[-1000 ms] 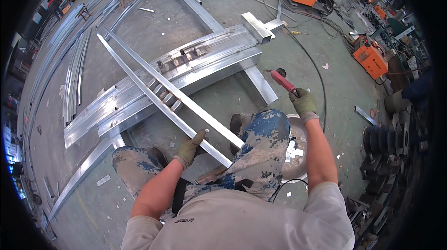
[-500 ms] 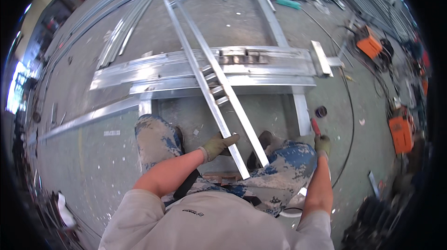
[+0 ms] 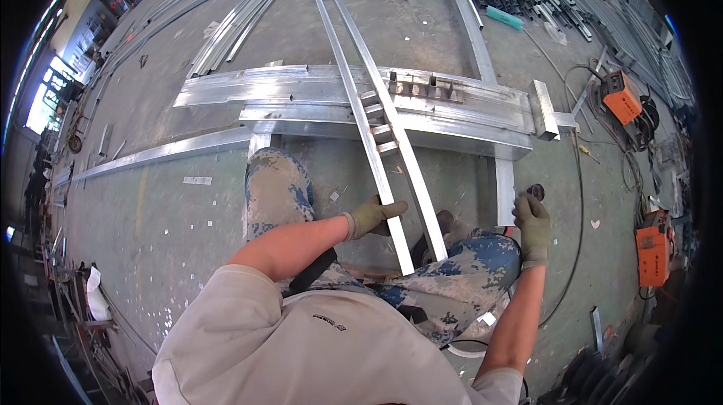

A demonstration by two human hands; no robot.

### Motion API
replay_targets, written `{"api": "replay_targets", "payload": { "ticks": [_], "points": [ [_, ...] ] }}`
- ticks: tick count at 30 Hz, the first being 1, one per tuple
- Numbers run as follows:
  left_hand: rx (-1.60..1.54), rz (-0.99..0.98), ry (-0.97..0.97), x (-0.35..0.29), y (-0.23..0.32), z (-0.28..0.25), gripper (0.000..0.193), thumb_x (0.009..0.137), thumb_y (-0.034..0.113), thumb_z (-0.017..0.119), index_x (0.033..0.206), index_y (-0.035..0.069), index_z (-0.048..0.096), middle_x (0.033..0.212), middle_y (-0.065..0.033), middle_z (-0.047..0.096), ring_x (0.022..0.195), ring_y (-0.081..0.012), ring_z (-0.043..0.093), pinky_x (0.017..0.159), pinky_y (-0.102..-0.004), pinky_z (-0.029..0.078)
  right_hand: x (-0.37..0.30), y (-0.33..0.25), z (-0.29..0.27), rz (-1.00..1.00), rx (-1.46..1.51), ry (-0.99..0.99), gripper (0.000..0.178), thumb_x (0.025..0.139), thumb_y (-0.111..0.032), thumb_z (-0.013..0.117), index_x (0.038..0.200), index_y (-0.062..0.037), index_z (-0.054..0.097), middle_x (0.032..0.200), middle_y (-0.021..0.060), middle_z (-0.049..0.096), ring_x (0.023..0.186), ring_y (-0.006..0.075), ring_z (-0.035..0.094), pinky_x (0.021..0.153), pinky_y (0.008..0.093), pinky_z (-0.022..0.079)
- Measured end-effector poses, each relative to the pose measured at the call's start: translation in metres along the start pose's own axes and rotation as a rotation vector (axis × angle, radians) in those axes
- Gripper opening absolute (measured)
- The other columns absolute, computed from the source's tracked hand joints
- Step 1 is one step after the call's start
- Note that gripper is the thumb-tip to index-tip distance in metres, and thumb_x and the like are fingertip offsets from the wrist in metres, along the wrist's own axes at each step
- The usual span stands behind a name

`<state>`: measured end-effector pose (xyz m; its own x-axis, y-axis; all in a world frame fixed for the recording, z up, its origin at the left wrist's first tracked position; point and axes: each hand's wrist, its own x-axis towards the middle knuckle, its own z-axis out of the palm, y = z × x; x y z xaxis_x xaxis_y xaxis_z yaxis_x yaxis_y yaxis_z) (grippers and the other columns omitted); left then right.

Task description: The person welds metal frame components using a handheld welding torch, creating bright sparks as they join pieces together. After welding, they move and stack the finished metal frames on the workshop floor.

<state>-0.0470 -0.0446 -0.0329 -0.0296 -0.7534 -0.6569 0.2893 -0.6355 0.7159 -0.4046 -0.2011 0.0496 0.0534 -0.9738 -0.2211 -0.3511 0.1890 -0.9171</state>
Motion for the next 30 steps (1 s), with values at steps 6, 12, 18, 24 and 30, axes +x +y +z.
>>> {"api": "replay_targets", "payload": {
  "ticks": [6,12,18,24,30],
  "points": [
    [-0.02,0.028,-0.021,-0.006,0.012,0.005,0.066,0.094,0.047,0.081,0.133,-0.001,0.061,0.117,-0.0118,0.068,0.1,-0.0229,0.071,0.09,-0.0399,0.064,-0.046,-0.053,0.097,-0.211,-0.283,-0.422,0.063,0.099,-0.041,0.075,0.144,0.0004,0.062,0.134,0.0204,0.071,0.118,0.0294,0.069,0.1,0.0376,0.055],
    [-0.008,0.027,-0.012,-0.004,0.001,-0.009,0.069,0.093,0.046,0.082,0.137,-0.002,0.059,0.123,-0.0157,0.068,0.103,-0.0245,0.073,0.089,-0.0412,0.066,-0.082,-0.03,0.17,-0.201,-0.742,-0.44,0.092,0.089,-0.048,0.077,0.161,-0.005,0.041,0.143,0.0327,0.061,0.131,0.0485,0.061,0.11,0.0489,0.051],
    [-0.073,0.066,-0.002,-0.011,0.0,-0.01,0.072,0.094,0.043,0.082,0.143,-0.002,0.056,0.128,-0.014,0.066,0.11,-0.0255,0.07,0.095,-0.0438,0.061,-0.091,-0.031,0.169,-0.047,-0.719,-0.503,0.104,0.089,-0.044,0.075,0.169,-0.0085,0.02,0.149,0.0317,0.056,0.133,0.045,0.061,0.112,0.0471,0.049],
    [-0.093,0.073,-0.012,-0.01,0.003,-0.009,0.066,0.096,0.039,0.081,0.14,-0.003,0.057,0.123,-0.0127,0.067,0.107,-0.0259,0.07,0.093,-0.0457,0.062,-0.084,-0.015,0.168,0.054,-0.716,-0.511,0.103,0.09,-0.042,0.075,0.171,-0.0143,0.018,0.144,0.0318,0.061,0.133,0.0445,0.062,0.114,0.0447,0.048],
    [-0.172,0.069,0.052,-0.002,-0.013,-0.024,0.054,0.097,0.035,0.08,0.132,0.0,0.062,0.118,-0.0096,0.07,0.103,-0.023,0.07,0.089,-0.0422,0.062,-0.084,0.004,0.171,0.031,-0.561,-0.64,0.104,0.088,-0.037,0.08,0.169,-0.0093,0.022,0.14,0.0291,0.065,0.131,0.0428,0.064,0.112,0.0426,0.049]
  ]
}}
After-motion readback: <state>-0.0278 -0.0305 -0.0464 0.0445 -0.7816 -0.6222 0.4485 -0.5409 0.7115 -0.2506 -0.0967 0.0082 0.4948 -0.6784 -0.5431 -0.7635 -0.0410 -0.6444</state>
